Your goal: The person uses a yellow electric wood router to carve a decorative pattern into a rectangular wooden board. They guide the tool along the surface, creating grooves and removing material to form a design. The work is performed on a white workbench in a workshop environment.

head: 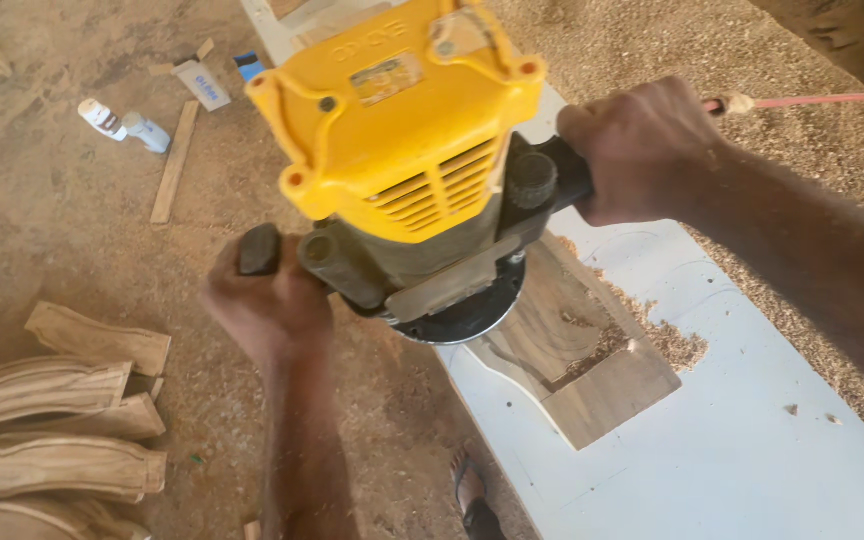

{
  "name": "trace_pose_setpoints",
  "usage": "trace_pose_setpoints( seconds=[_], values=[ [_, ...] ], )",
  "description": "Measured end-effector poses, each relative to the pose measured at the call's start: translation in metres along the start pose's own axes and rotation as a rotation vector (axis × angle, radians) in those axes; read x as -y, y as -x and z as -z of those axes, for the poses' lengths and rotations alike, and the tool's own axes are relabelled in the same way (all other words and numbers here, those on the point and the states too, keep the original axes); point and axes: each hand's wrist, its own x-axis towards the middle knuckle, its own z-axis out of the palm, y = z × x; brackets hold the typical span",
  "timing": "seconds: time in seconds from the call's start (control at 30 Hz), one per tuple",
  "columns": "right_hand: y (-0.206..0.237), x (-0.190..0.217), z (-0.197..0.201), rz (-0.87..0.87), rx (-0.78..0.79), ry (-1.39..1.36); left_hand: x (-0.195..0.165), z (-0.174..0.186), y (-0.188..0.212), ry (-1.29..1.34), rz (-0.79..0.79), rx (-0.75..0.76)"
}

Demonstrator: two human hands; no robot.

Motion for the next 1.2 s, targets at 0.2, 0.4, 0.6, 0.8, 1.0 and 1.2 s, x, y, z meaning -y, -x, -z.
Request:
trace_pose_setpoints(
  seconds=[0.2,0.4,0.6,0.8,1.0,1.2],
  values=[
    [-0.011,0.004,0.000,-0.069,0.160,-0.052,0.013,-0.003,-0.002,-0.007,-0.123,-0.023],
    [-0.017,0.007,0.001,0.021,0.094,-0.100,0.015,0.001,-0.002,0.065,-0.405,0.018],
    [-0.025,0.012,0.001,0.018,0.151,-0.200,0.007,-0.003,0.003,0.276,-0.403,0.075],
    [-0.034,0.018,-0.001,0.051,0.128,-0.206,-0.001,0.003,0.005,0.100,-0.347,0.103],
    [-0.040,0.022,-0.005,0.070,0.112,-0.183,0.005,0.007,-0.003,0.042,-0.469,0.147],
    [-0.048,0.023,-0.008,0.064,0.121,-0.219,0.016,0.003,-0.011,0.095,-0.323,0.130]
  ],
)
